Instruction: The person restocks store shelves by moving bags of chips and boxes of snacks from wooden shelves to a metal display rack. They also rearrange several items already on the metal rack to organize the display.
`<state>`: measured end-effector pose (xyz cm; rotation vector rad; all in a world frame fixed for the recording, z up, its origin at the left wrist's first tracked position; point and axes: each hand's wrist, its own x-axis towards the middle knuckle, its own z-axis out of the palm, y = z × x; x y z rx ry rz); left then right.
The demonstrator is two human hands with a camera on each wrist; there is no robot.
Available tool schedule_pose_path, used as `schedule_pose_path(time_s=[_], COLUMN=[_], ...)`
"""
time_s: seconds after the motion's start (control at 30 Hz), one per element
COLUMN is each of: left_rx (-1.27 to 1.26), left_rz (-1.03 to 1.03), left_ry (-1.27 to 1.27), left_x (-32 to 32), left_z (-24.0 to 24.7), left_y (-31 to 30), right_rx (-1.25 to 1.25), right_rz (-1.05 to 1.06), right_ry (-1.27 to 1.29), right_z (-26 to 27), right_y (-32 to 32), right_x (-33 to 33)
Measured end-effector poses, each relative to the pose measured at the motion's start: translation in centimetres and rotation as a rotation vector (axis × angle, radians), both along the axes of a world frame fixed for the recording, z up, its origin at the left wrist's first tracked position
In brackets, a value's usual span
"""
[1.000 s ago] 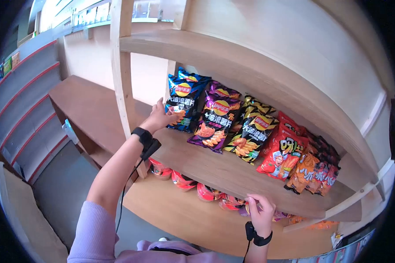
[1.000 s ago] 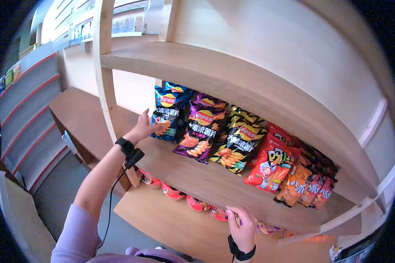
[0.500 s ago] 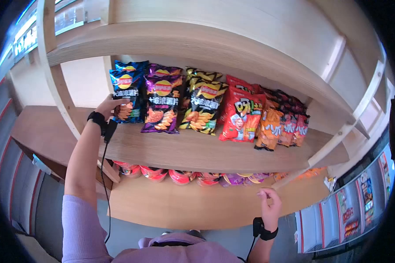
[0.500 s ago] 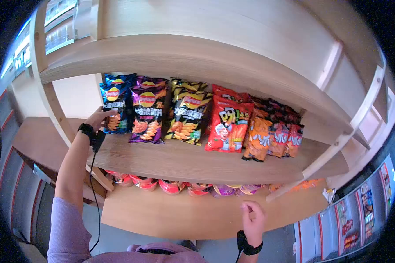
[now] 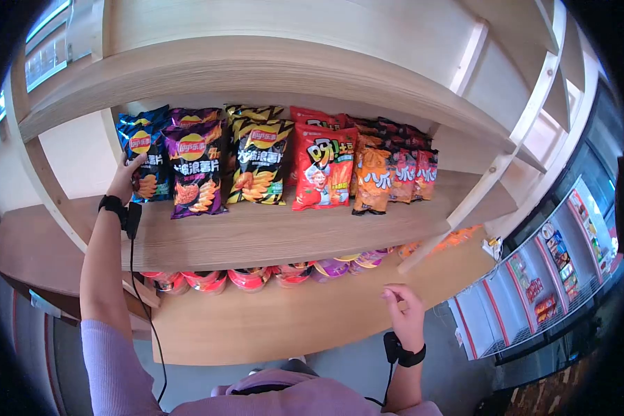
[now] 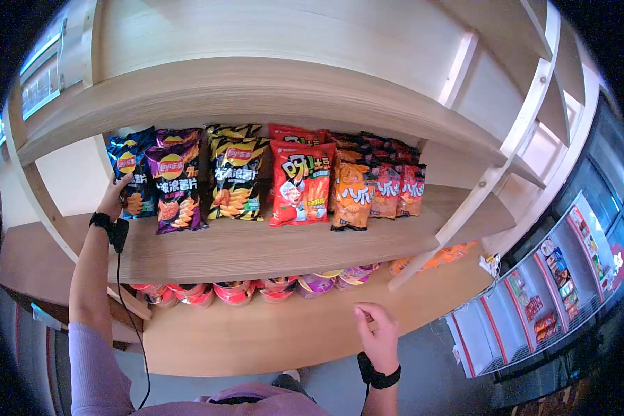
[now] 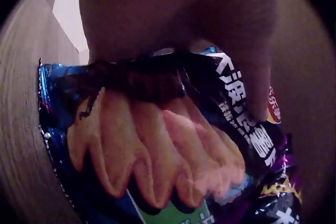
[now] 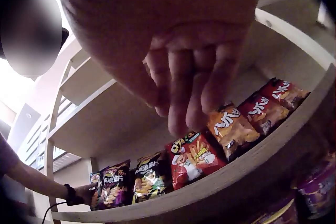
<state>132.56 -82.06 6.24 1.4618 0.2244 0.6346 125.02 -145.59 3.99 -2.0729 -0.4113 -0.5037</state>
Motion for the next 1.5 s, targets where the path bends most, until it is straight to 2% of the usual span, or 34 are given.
schedule_pose_path(time_s=[0.13, 0.2, 0.33, 0.47, 0.5, 0.63, 0.77, 0.8, 0.87, 0.93, 0.97, 1.0, 1.03, 1.1, 1.13, 1.17, 1.2, 1.27, 1.3, 1.33, 1.4, 1.43, 1.47, 1.5], left_rx=[0.009, 0.102, 0.204, 0.203, 0.200, 0.179, 0.353, 0.429, 0.423, 0.468, 0.509, 0.496, 0.541, 0.585, 0.586, 0.502, 0.459, 0.407, 0.366, 0.324, 0.301, 0.221, 0.140, 0.304], left_rz=[-0.041, -0.024, 0.137, 0.266, 0.305, 0.333, 0.661, 0.784, 0.754, 0.761, 0.730, 0.707, 0.693, 0.690, 0.704, 0.666, 0.646, 0.596, 0.553, 0.510, 0.558, 0.642, 0.724, 0.804], left_ry=[0.037, 0.014, 0.025, 0.024, 0.094, 0.003, -0.050, 0.042, -0.089, -0.126, -0.211, -0.165, -0.197, -0.267, -0.307, -0.309, -0.333, -0.362, -0.320, -0.280, -0.173, -0.190, -0.209, -0.139], left_x=[-0.5, -0.4, -0.1, 0.4, -0.6, -1.6, -3.5, -4.8, -6.2, -8.7, -9.5, -11.1, -12.4, -14.8, -16.1, -17.6, -19.2, -22.7, -24.7, -26.9, -31.1, -32.6, -34.1, -36.7], left_z=[0.4, 0.7, 0.0, -1.0, 0.3, 0.9, -0.1, 0.7, -0.1, 0.6, 0.1, 0.8, 1.0, 1.1, 1.1, 1.0, 0.6, -1.9, -2.8, -3.4, -5.8, -6.5, -7.4, -9.5], left_y=[-0.7, -0.5, -0.5, -0.1, -1.7, -2.1, -3.9, -6.0, -7.1, -10.4, -11.0, -13.0, -14.2, -16.0, -17.0, -18.1, -19.1, -20.0, -20.7, -21.3, -21.9, -22.7, -23.3, -22.8], right_rx=[-0.008, 0.001, -0.021, -0.036, -0.054, -0.066, -0.022, -0.052, -0.084, -0.142, -0.132, -0.121, -0.082, -0.083, -0.138, -0.210, -0.318, -0.377, -0.469, -0.457, -0.508, -0.502, -0.580, -0.657], right_rz=[-0.020, -0.003, 0.027, 0.059, 0.061, 0.113, 0.229, 0.313, 0.415, 0.540, 0.592, 0.641, 0.701, 0.725, 0.707, 0.755, 0.758, 0.741, 0.698, 0.637, 0.548, 0.563, 0.616, 0.665], right_ry=[0.009, 0.019, 0.047, 0.039, 0.050, 0.046, 0.020, -0.031, -0.075, 0.130, 0.039, -0.056, -0.052, -0.097, -0.293, -0.286, -0.362, -0.543, -0.511, -0.593, -0.741, -0.745, -0.627, -0.508], right_z=[-0.3, -0.4, -0.2, -0.4, -0.3, -0.5, 0.7, 1.5, 2.5, 3.5, 4.2, 5.1, 6.2, 8.1, 9.4, 10.5, 11.7, 12.9, 13.9, 14.0, 13.9, 14.4, 14.7, 14.8], right_y=[-0.4, -0.3, 0.5, 1.2, 1.4, 2.6, 6.6, 8.2, 11.0, 13.7, 15.3, 16.9, 18.4, 21.8, 23.7, 25.4, 27.2, 31.2, 33.1, 35.0, 38.6, 39.5, 40.2, 40.6], right_x=[0.2, 0.3, 0.7, 1.4, 1.5, 2.5, 3.4, 3.5, 4.0, 4.9, 5.7, 6.7, 7.8, 9.9, 10.5, 11.5, 12.2, 14.6, 15.5, 16.9, 19.3, 19.8, 20.3, 20.8])
